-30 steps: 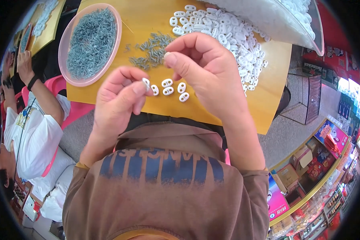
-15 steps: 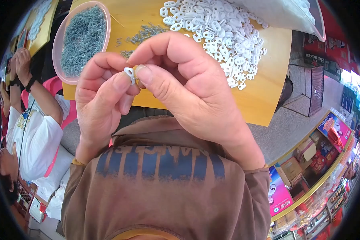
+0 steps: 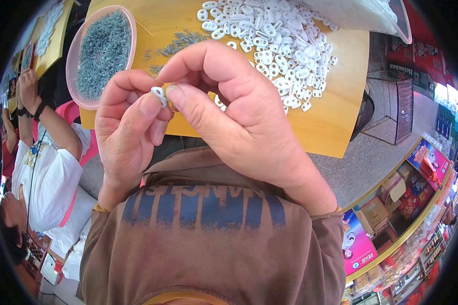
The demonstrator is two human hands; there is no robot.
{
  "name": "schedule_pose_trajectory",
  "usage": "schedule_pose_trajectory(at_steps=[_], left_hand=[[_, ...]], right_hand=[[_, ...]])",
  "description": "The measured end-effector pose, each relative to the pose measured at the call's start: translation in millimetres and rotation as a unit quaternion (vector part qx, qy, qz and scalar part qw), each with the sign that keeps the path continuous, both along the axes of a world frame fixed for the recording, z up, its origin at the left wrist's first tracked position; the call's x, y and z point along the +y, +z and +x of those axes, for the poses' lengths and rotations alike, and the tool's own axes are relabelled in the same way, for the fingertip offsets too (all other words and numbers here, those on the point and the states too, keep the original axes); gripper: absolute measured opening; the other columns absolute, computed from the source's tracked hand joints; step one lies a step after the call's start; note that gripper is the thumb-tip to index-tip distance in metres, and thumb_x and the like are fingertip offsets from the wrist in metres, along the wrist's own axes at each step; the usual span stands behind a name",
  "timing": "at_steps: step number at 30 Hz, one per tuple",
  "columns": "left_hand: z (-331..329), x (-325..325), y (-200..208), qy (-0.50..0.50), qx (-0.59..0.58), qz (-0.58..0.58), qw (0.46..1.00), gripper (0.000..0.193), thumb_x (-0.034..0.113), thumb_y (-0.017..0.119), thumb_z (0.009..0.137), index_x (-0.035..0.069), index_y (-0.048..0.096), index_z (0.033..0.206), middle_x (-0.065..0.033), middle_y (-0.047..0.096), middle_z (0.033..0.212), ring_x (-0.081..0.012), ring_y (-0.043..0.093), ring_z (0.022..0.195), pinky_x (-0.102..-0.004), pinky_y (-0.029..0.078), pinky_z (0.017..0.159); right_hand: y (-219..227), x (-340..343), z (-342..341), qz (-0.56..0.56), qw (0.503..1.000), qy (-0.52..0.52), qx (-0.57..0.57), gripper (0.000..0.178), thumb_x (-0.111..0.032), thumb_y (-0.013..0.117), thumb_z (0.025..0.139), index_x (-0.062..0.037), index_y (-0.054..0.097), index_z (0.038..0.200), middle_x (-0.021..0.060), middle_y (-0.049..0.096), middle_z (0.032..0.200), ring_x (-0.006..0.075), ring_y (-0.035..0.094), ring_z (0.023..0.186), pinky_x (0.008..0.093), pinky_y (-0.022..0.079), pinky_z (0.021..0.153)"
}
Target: Assembling small white plastic components by manually inserting metal pins.
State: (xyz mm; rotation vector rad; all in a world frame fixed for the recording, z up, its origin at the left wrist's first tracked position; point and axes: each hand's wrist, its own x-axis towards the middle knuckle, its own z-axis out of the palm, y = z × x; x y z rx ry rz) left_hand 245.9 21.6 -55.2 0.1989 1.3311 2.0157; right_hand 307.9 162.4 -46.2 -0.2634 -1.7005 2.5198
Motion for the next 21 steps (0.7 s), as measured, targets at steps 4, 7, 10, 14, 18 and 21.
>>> schedule_pose_trajectory(at_steps=[4,7,10,14,18,21], left_hand=[[2.2,-0.4,-2.6,-0.003,0.011,0.006,1.0,0.017,0.004,0.053,0.081,-0.001,0.048,0.097,-0.0071,0.056,0.077,-0.0043,0.048,0.057,-0.0145,0.038,0.047],[4.1,-0.3,-5.5,0.011,0.023,0.012,1.0,0.016,0.003,0.052,0.082,-0.001,0.047,0.097,-0.0074,0.057,0.078,-0.0052,0.05,0.059,-0.0148,0.04,0.049],[5.6,-1.6,-8.0,-0.002,0.057,0.013,0.998,0.015,0.001,0.051,0.082,-0.002,0.047,0.097,-0.0087,0.057,0.081,-0.0063,0.052,0.062,-0.0153,0.042,0.051],[7.6,-2.7,-8.2,0.007,0.156,-0.036,0.987,0.014,0.0,0.052,0.082,-0.002,0.047,0.095,-0.0099,0.058,0.082,-0.0075,0.054,0.061,-0.0161,0.044,0.053],[3.6,-3.3,-11.5,-0.011,0.071,-0.01,0.997,0.013,0.001,0.052,0.082,-0.002,0.048,0.094,-0.0102,0.059,0.081,-0.0086,0.055,0.059,-0.017,0.045,0.053],[3.0,-3.4,-11.3,-0.019,0.041,-0.011,0.999,0.014,0.001,0.051,0.082,-0.002,0.048,0.095,-0.0112,0.059,0.082,-0.0098,0.055,0.06,-0.018,0.045,0.054]], right_hand=[[-2.1,-0.7,2.0,0.051,0.999,-0.004,0.011,0.015,-0.002,0.051,0.083,0.0019,0.048,0.097,0.0042,0.055,0.083,0.0072,0.052,0.073,0.0179,0.042,0.063],[-5.1,-1.3,3.0,0.133,0.991,0.005,0.034,0.015,0.001,0.049,0.083,0.0033,0.047,0.097,0.0057,0.055,0.085,0.0094,0.053,0.075,0.0193,0.043,0.067],[-3.4,-1.1,3.5,0.152,0.988,0.005,0.037,0.015,0.003,0.048,0.083,0.004,0.046,0.097,0.0064,0.055,0.085,0.0106,0.053,0.076,0.0203,0.044,0.069],[-3.6,0.8,2.3,0.179,0.983,0.019,0.039,0.015,0.001,0.05,0.082,0.003,0.046,0.097,0.0054,0.054,0.084,0.0093,0.053,0.077,0.0186,0.042,0.069],[-5.9,0.9,1.6,0.092,0.996,0.013,-0.012,0.017,-0.003,0.053,0.082,0.0017,0.047,0.097,0.0035,0.055,0.082,0.0062,0.051,0.074,0.0162,0.041,0.063],[-6.2,-0.6,1.3,0.068,0.997,-0.006,-0.032,0.017,-0.007,0.054,0.082,0.0011,0.048,0.096,0.0023,0.055,0.08,0.0044,0.051,0.071,0.0157,0.04,0.058]])
